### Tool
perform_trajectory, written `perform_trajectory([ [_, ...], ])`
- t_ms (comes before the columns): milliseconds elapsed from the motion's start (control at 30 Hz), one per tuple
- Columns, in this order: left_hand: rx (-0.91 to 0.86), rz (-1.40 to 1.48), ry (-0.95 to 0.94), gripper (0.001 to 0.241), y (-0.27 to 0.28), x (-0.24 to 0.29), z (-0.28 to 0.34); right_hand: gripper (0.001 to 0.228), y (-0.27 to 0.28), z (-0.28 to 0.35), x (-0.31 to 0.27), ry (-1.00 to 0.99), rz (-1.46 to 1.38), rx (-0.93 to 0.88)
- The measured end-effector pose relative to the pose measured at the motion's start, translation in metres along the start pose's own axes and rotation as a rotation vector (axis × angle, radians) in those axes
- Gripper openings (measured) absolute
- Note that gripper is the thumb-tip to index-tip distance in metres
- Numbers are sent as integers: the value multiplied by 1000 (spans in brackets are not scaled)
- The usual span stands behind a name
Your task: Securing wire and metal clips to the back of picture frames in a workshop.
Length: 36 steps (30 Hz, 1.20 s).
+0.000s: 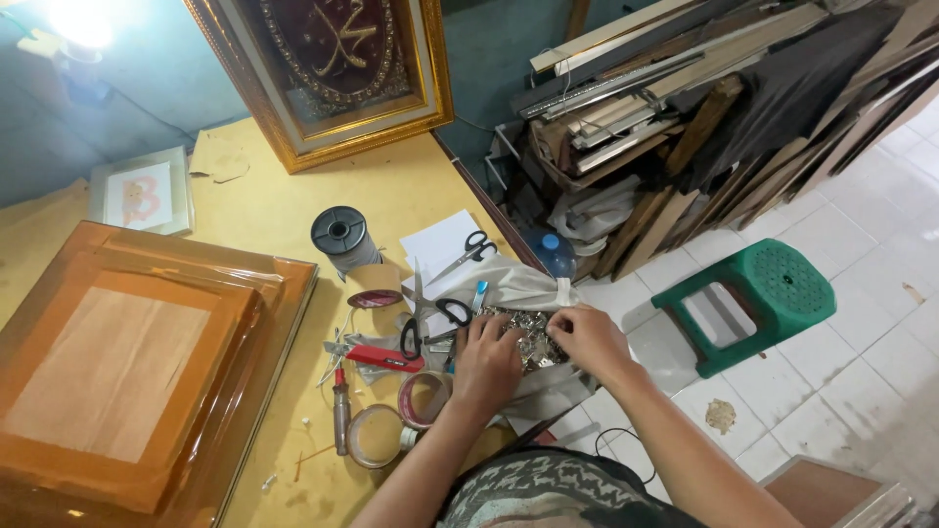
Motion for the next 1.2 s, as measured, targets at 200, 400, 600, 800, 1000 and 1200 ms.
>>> perform_trajectory([
  [200, -202, 619, 446, 22, -1, -2, -12, 20, 10, 3, -6, 45, -262, -15],
  [400, -80, 720, 518, 3, 14, -6, -12, 20, 19, 2, -4, 32, -244, 36],
  [600, -42, 700, 546, 6, 30, -2, -9, 26, 3, -8, 4, 104, 161, 24],
  [800, -95, 795, 640, 18, 35, -3, -8, 26, -7, 34, -28, -98, -154, -49],
  [1000, -77, 771, 675, 17, 34, -6, -4, 31, -13, 15, -17, 227, 94, -102],
  [1200, -41, 760, 670, 15, 26, -10, 1, 28, -3, -6, -12, 162, 57, -38],
])
Point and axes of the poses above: each hand's wrist, its own z-axis away from the middle knuckle, its own y-axis out of the back of the hand, x = y × z, the point moved 5 cm from there along -z, towards the middle knuckle, and after that the axes turned 5 degrees about -z, right-handed, at the moved point
